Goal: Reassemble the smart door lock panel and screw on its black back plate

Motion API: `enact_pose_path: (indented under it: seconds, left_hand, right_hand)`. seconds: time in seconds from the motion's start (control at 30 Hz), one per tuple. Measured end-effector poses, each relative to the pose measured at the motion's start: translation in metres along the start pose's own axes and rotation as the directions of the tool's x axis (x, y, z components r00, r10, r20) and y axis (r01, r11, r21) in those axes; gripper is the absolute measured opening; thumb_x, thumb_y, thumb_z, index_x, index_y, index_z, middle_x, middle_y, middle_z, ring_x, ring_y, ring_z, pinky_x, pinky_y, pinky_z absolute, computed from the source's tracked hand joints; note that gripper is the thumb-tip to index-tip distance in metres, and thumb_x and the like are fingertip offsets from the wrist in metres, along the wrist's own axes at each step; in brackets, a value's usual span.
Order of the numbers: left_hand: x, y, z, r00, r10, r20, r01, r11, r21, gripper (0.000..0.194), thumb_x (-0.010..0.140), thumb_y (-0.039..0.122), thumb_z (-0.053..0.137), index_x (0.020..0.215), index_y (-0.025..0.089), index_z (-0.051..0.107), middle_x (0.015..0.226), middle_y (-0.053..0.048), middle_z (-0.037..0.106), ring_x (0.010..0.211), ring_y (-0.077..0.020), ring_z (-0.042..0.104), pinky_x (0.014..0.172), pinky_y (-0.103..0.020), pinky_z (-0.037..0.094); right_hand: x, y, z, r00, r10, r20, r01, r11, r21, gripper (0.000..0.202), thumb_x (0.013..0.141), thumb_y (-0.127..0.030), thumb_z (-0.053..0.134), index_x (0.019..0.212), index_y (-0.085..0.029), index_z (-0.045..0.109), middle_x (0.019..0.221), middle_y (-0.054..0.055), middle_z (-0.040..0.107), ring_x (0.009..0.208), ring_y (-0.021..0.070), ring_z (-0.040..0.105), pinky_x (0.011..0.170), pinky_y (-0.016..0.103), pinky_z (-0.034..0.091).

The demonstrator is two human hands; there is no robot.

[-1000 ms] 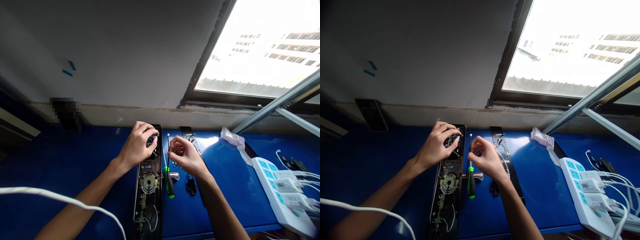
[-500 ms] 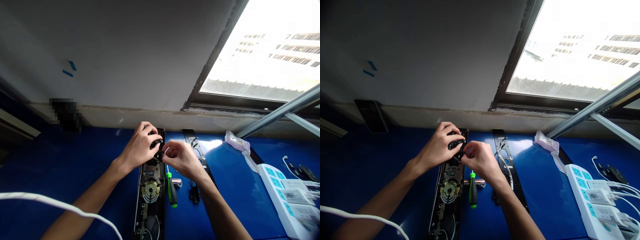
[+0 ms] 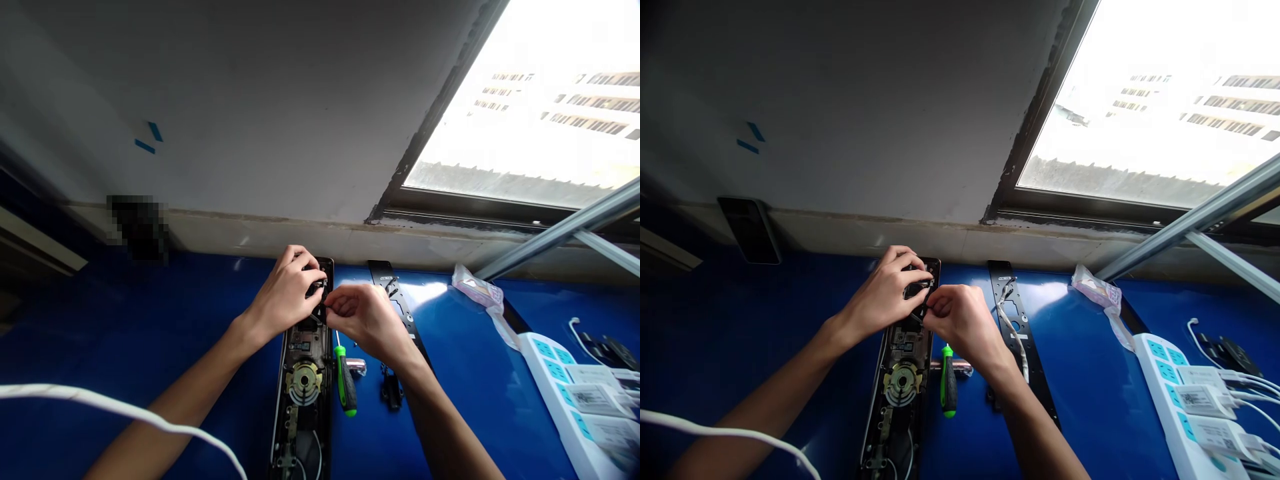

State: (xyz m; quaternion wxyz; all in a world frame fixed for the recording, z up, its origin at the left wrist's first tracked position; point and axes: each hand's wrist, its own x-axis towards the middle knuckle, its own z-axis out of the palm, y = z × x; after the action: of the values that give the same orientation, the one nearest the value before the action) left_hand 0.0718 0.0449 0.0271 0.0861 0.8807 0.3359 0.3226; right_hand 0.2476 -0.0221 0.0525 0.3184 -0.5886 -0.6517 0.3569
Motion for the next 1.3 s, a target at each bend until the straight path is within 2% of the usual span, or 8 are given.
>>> enact_pose_path:
  seconds: [0.33, 0.47, 0.57, 0.7, 0.8, 1.03, 1.17, 1.3]
  left_hand:
    - [0.002, 0.001, 0.003, 1.000, 0.013, -0.006, -0.012, 0.999, 0.032, 0.018, 0.088, 0.011, 0.068, 0.101, 0.018, 0.080, 0.106, -0.010, 0.071, 0.115, -0.0315, 0.054, 0.098, -0.050, 0.057]
    - [0.002, 0.000, 0.003, 1.000, 0.027, -0.004, -0.027, 0.999, 0.022, 0.017, 0.088, 0.010, 0.068, 0.099, 0.018, 0.079, 0.104, -0.010, 0.070, 0.116, -0.0313, 0.053, 0.099, -0.050, 0.056]
    - [0.002, -0.001, 0.003, 0.999, 0.041, -0.003, -0.041, 0.999, 0.020, 0.017, 0.088, 0.010, 0.069, 0.099, 0.020, 0.078, 0.104, -0.010, 0.070, 0.117, -0.0314, 0.053, 0.100, -0.050, 0.055]
    - [0.002, -0.002, 0.002, 0.998, 0.062, 0.010, -0.062, 0.997, 0.039, 0.016, 0.088, 0.011, 0.068, 0.098, 0.020, 0.078, 0.106, -0.010, 0.070, 0.121, -0.0321, 0.052, 0.101, -0.051, 0.054]
    - [0.003, 0.000, 0.002, 0.998, 0.062, 0.019, -0.063, 0.997, 0.047, 0.014, 0.089, 0.012, 0.069, 0.097, 0.020, 0.078, 0.106, -0.009, 0.071, 0.122, -0.0321, 0.053, 0.101, -0.050, 0.053]
    - [0.008, -0.002, 0.001, 0.998, 0.055, -0.011, -0.055, 0.998, 0.021, 0.014, 0.091, 0.011, 0.067, 0.092, 0.019, 0.079, 0.100, -0.008, 0.075, 0.121, -0.0316, 0.055, 0.102, -0.051, 0.053]
    - [0.007, -0.006, -0.004, 0.997, 0.077, 0.025, -0.077, 0.997, -0.015, 0.014, 0.093, 0.017, 0.068, 0.098, 0.019, 0.080, 0.101, -0.009, 0.075, 0.122, -0.0318, 0.054, 0.102, -0.050, 0.054]
    - [0.005, -0.008, -0.009, 0.995, 0.078, 0.067, -0.078, 0.997, -0.011, 0.017, 0.087, 0.016, 0.072, 0.102, 0.018, 0.080, 0.104, -0.011, 0.074, 0.125, -0.0324, 0.053, 0.100, -0.048, 0.057]
  right_hand:
    - [-0.001, 0.007, 0.000, 1.000, -0.015, -0.009, 0.015, 1.000, 0.004, 0.010, 0.073, -0.013, 0.066, 0.076, -0.020, 0.072, 0.066, -0.002, 0.070, 0.062, 0.0139, 0.064, 0.058, 0.026, 0.051]
    - [0.000, 0.013, 0.001, 0.998, -0.024, -0.052, 0.024, 1.000, 0.004, 0.009, 0.074, -0.014, 0.066, 0.073, -0.022, 0.063, 0.063, -0.004, 0.063, 0.057, 0.0120, 0.058, 0.054, 0.024, 0.048]
    - [0.002, 0.020, 0.002, 0.996, -0.019, -0.090, 0.022, 0.999, 0.033, 0.014, 0.076, -0.022, 0.070, 0.080, -0.024, 0.057, 0.076, -0.002, 0.066, 0.065, 0.0137, 0.065, 0.054, 0.024, 0.050]
    - [0.007, 0.028, 0.003, 0.997, -0.002, -0.081, 0.013, 0.990, 0.142, 0.021, 0.081, -0.029, 0.070, 0.092, -0.025, 0.053, 0.096, 0.002, 0.072, 0.085, 0.0175, 0.075, 0.070, 0.028, 0.062]
    - [0.009, 0.031, 0.005, 0.999, -0.008, -0.050, 0.019, 0.976, 0.217, 0.021, 0.082, -0.030, 0.069, 0.094, -0.025, 0.053, 0.094, 0.002, 0.073, 0.083, 0.0171, 0.077, 0.076, 0.031, 0.064]
    - [0.008, 0.031, 0.006, 0.999, -0.003, -0.051, 0.016, 0.966, 0.257, 0.020, 0.079, -0.026, 0.072, 0.091, -0.024, 0.056, 0.092, 0.000, 0.072, 0.081, 0.0156, 0.075, 0.074, 0.029, 0.063]
    - [0.008, 0.030, 0.007, 0.998, 0.014, -0.065, 0.003, 0.966, 0.260, 0.020, 0.077, -0.023, 0.072, 0.092, -0.024, 0.058, 0.093, 0.001, 0.072, 0.080, 0.0151, 0.074, 0.074, 0.029, 0.063]
    - [0.010, 0.030, 0.007, 0.997, 0.025, -0.071, -0.004, 0.963, 0.271, 0.022, 0.076, -0.022, 0.073, 0.091, -0.023, 0.058, 0.093, 0.001, 0.072, 0.081, 0.0154, 0.074, 0.075, 0.029, 0.063]
